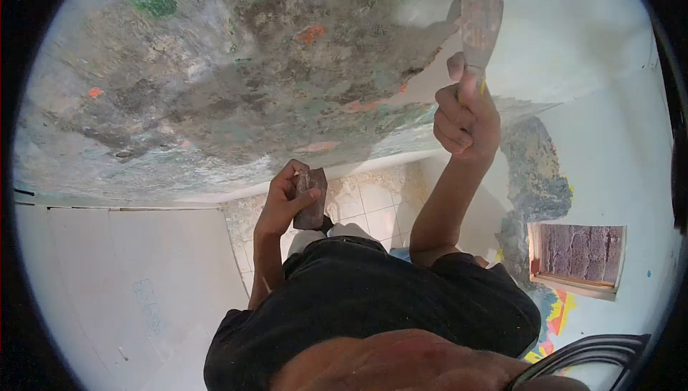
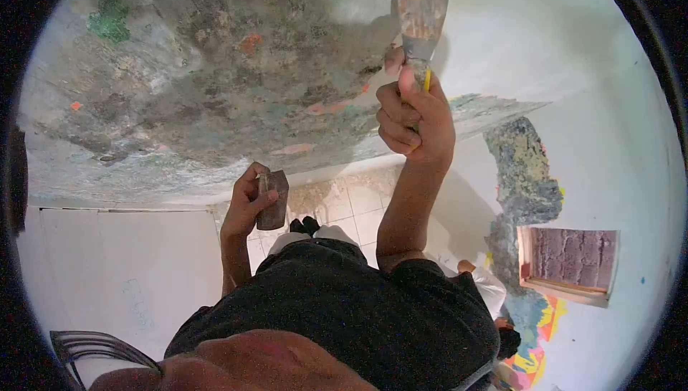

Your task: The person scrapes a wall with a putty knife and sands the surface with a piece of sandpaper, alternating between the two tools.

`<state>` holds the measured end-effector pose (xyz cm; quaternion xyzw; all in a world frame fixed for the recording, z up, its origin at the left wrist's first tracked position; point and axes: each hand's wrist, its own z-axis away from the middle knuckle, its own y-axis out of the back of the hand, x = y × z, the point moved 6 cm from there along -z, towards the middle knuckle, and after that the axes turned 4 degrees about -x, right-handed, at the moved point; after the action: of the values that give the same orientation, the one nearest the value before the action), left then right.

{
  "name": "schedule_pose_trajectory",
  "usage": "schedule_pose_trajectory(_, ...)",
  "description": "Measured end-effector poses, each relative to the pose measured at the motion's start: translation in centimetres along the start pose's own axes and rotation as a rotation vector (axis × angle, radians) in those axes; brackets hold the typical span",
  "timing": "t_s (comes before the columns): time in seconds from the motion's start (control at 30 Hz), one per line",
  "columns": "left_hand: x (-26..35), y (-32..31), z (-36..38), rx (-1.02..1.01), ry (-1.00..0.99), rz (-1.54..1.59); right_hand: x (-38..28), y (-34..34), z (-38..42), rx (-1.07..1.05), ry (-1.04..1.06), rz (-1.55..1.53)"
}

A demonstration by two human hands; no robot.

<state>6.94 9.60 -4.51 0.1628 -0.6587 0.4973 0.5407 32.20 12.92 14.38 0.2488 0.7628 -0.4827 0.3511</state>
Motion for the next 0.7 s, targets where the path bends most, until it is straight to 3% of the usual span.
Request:
schedule_pose_trajectory(0.3,0.2,0.8,0.3,0.019,-0.03,-0.031,0.8,0.7,0.5,0.107,0.003,0.003)
schedule_pose_trajectory(0.43,0.4,1.6,0.6,0.037,-0.047,-0.033,-0.2,-0.1,0.3,-0.022,0.014,-0.004)
schedule_pose_trajectory(0.57,0.4,0.9,1.1,0.031,-0.027,0.0,1.0,0.8,0.9,0.082,0.014,-0.003)
schedule_pose_trajectory(0.7,0.2,0.8,1.0,0.02,-0.027,-0.023,0.1,0.6,0.6,0.043,0.004,0.007)
